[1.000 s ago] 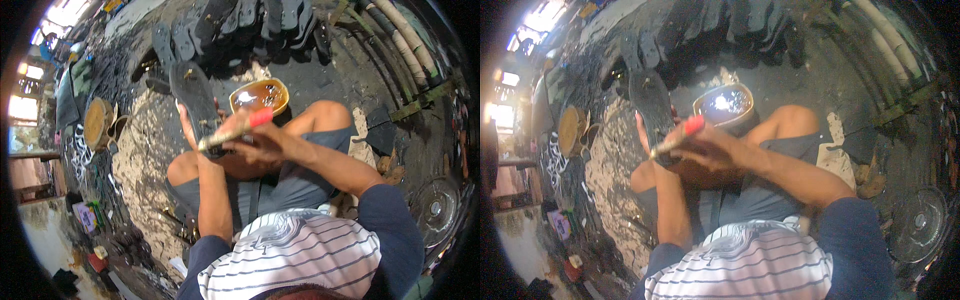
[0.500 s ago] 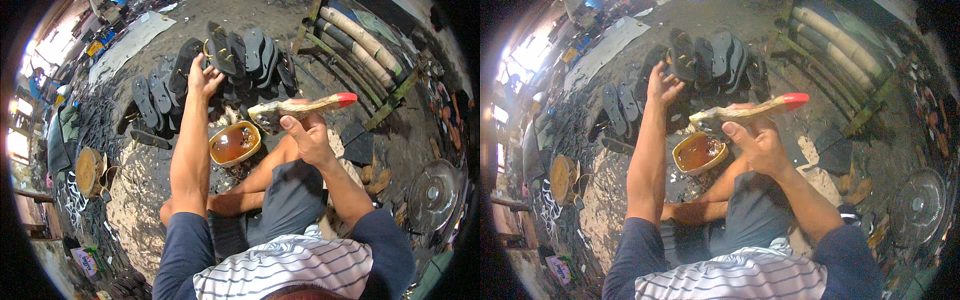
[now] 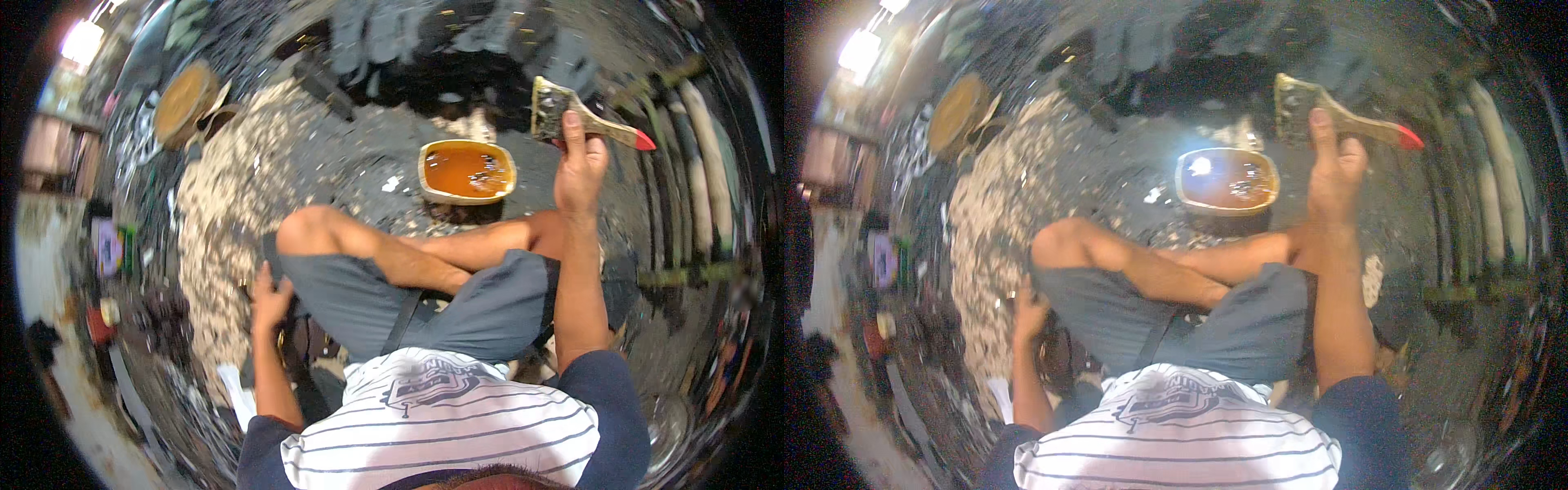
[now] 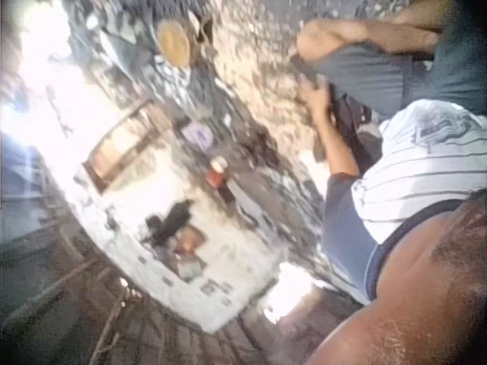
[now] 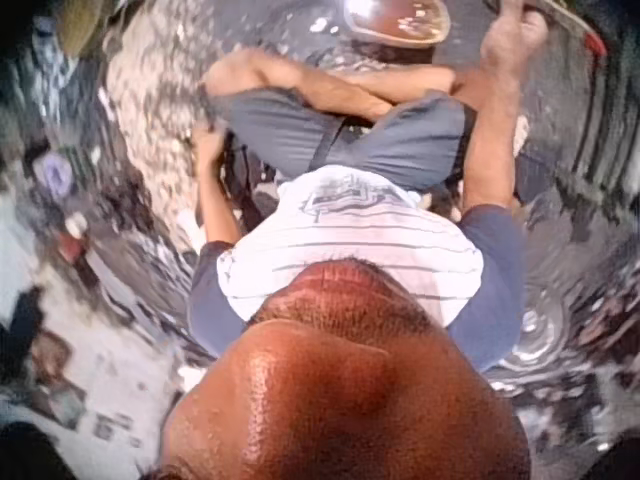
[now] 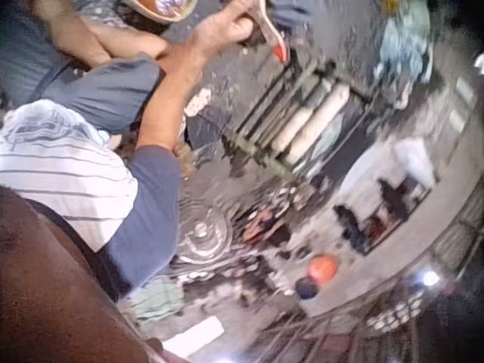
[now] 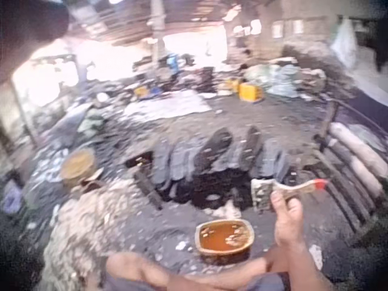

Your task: The person sits on the floor and repeatedly applies a brown liquid to black sandals using a brush. They dip the brush into a container, coat the sole and upper of each sandal, and place the treated sandals in a nearby pile.

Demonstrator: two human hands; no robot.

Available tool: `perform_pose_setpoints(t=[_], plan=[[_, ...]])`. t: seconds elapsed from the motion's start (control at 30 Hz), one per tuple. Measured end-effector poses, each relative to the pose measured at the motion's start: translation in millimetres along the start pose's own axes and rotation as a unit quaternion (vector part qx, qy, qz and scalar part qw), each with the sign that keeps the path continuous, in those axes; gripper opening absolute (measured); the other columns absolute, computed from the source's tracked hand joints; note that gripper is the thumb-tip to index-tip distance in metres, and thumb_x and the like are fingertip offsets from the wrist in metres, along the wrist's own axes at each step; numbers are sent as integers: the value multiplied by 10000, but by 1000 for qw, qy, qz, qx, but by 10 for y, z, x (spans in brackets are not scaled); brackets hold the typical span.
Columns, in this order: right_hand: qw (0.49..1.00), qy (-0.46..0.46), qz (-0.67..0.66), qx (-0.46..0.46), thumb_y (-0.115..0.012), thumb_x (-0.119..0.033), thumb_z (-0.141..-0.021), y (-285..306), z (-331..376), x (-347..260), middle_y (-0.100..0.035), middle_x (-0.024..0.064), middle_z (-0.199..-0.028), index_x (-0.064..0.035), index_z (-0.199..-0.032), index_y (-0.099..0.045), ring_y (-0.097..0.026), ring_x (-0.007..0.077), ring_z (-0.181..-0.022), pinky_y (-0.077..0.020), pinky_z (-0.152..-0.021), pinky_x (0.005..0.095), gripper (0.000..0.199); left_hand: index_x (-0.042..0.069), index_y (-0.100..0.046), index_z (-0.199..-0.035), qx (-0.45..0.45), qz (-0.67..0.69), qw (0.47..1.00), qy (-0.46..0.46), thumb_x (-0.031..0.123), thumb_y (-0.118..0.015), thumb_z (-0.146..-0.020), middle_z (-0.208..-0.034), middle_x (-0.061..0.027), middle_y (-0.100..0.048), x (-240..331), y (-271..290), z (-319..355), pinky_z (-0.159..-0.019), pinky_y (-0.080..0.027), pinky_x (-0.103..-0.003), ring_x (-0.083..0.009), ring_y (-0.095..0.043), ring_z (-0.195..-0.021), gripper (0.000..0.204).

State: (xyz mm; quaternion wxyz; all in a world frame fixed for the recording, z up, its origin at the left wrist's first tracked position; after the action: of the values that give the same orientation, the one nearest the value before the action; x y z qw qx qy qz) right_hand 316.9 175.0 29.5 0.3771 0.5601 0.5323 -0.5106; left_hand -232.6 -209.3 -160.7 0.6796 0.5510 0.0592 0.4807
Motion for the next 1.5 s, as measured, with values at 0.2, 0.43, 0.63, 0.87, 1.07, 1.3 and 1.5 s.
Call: perform_pose_setpoints(t=[0.2,0.43,0.63,0.87,1.07,1.3,1.5], plan=[[994,-30,38,-102,-736,-279,-980,-682,82,182,-695,-21,-1048,-47,-1137,-700,-606,59,-902,-482,-787,251,282,207,-701,-1171,147,-96,983,-55,251,-691,-905,-1486,-192,-525,222,-293,442,-1169,-222,-624,-463,-341,-1463,270],[978,-20,157,-134,-705,-308,-1003,-467,-89,623,-686,-13,-1065,-10,-1195,-695,-574,50,-920,-459,-820,238,354,145,-657,-1318,192,5,981,-21,531,-695,-882,-1390,-201,-621,190,421,-42,-1095,-419,-499,-386,-568,-1309,584],[900,-12,364,-239,-722,-363,-951,-716,100,1047,-762,102,-1068,-22,-1166,-735,-688,184,-988,-508,-908,332,404,50,-705,-1013,128,155,977,69,410,-831,-817,-989,-119,-694,-389,96,-373,-837,-518,-351,-200,-642,-864,430],[748,-23,586,-311,-775,-299,-905,-775,338,1397,-756,157,-1057,-4,-1119,-734,-723,228,-995,-538,-886,342,367,54,-596,-1214,213,263,923,-185,177,-733,-944,-1127,-17,-580,1371,1139,347,-788,-433,-221,-75,-510,-894,326],[951,77,200,-223,-732,-158,-961,-486,1,451,-739,34,-1139,-21,-1197,-706,-662,127,-1042,-522,-946,299,274,63,-407,-1564,99,140,952,-255,331,-847,-816,-1473,-153,-515,1953,684,578,-1141,-360,-419,-293,-507,-1319,908],[773,153,584,-194,-779,-265,-895,292,-462,-93,-733,120,-1097,-72,-1139,-729,-662,288,-1089,-517,-942,376,315,6,-385,-1555,127,114,936,-308,525,-867,-747,-1524,-191,-452,2074,744,615,-1139,-379,-437,-341,-477,-1369,1074],[998,28,29,-40,-743,-284,-970,-215,-304,-748,-718,16,-1130,-65,-1214,-704,-631,71,-1029,-516,-880,283,330,-41,-533,-1364,-15,652,738,-174,491,-633,-939,-1082,-178,-718,2594,872,484,-623,-600,-288,-155,-682,-724,688]])
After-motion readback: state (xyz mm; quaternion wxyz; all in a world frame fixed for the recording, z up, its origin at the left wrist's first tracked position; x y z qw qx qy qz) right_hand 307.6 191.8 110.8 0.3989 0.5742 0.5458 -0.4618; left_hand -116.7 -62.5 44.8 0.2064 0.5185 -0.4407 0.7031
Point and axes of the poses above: each hand's wrist, its own z-axis away from the middle knuckle, its own y-axis out of the back of the hand, x = y × z, the point moved 9 cm from there along -z, towards the middle knuckle
